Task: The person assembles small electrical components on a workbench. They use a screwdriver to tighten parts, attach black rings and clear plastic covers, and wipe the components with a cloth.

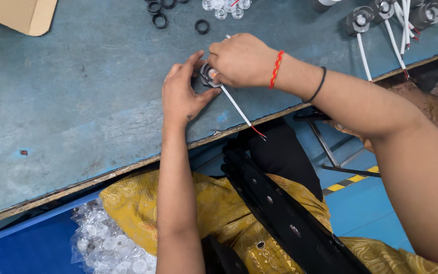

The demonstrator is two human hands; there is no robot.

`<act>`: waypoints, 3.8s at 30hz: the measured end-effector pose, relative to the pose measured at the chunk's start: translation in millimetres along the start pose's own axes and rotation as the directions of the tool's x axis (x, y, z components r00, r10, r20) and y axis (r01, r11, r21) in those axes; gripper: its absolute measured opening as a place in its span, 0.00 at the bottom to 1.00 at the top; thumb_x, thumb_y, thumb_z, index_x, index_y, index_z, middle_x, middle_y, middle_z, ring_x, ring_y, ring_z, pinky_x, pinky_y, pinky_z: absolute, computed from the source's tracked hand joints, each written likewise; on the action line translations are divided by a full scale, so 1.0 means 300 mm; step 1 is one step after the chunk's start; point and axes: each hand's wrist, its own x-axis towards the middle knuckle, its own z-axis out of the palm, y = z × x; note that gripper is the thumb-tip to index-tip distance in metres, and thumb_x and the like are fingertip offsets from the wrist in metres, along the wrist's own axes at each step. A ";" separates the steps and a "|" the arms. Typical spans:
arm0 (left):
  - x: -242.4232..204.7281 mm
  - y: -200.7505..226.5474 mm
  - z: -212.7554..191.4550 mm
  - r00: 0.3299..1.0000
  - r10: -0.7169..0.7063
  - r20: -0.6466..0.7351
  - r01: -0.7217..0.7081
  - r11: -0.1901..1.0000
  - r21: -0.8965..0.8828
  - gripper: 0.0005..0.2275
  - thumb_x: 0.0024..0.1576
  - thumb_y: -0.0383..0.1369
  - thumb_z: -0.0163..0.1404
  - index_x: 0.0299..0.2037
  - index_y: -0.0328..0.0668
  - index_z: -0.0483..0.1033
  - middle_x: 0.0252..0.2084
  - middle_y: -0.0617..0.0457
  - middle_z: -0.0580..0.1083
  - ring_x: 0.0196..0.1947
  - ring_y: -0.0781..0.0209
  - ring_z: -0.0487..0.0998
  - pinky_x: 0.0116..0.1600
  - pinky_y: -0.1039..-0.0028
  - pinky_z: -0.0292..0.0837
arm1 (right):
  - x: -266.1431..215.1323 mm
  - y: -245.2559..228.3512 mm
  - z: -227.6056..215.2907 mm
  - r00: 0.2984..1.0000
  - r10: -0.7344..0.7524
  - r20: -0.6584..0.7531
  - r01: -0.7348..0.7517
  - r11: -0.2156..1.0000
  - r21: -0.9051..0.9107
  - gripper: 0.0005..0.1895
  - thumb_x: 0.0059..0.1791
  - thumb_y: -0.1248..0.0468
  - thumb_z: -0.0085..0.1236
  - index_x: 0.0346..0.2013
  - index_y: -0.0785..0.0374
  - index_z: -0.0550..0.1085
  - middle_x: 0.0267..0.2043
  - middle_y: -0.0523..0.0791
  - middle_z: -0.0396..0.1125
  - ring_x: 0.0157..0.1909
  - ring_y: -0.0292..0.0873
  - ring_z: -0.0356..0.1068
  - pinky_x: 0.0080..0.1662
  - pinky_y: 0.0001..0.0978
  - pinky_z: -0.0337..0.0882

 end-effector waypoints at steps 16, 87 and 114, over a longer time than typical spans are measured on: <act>0.007 0.009 0.001 0.999 -0.035 0.032 0.034 0.999 0.031 0.39 0.38 0.36 0.72 0.63 0.46 0.71 0.49 0.56 0.81 0.42 0.56 0.76 0.50 0.66 0.75 | -0.006 0.006 0.020 0.999 -0.015 -0.033 0.011 0.995 -0.102 0.20 0.48 0.47 0.64 0.33 0.62 0.80 0.37 0.46 0.69 0.43 0.49 0.74 0.46 0.44 0.73; -0.102 -0.165 -0.025 0.880 -0.465 0.096 -0.005 -0.210 -0.978 0.21 0.65 0.25 0.48 0.69 0.39 0.59 0.67 0.35 0.68 0.61 0.40 0.75 0.53 0.64 0.79 | -0.357 -0.145 0.233 0.719 0.674 0.167 0.214 -0.444 0.870 0.15 0.56 0.65 0.53 0.56 0.69 0.70 0.36 0.44 0.68 0.32 0.35 0.65 0.35 0.26 0.66; -0.119 -0.129 -0.049 0.870 -0.487 0.078 -0.070 -0.279 -0.958 0.23 0.67 0.49 0.45 0.58 0.35 0.71 0.50 0.41 0.75 0.42 0.50 0.75 0.39 0.69 0.73 | -0.369 -0.169 0.299 0.703 0.711 0.006 0.269 -0.273 0.924 0.16 0.58 0.67 0.52 0.60 0.69 0.70 0.39 0.43 0.68 0.34 0.33 0.66 0.39 0.24 0.68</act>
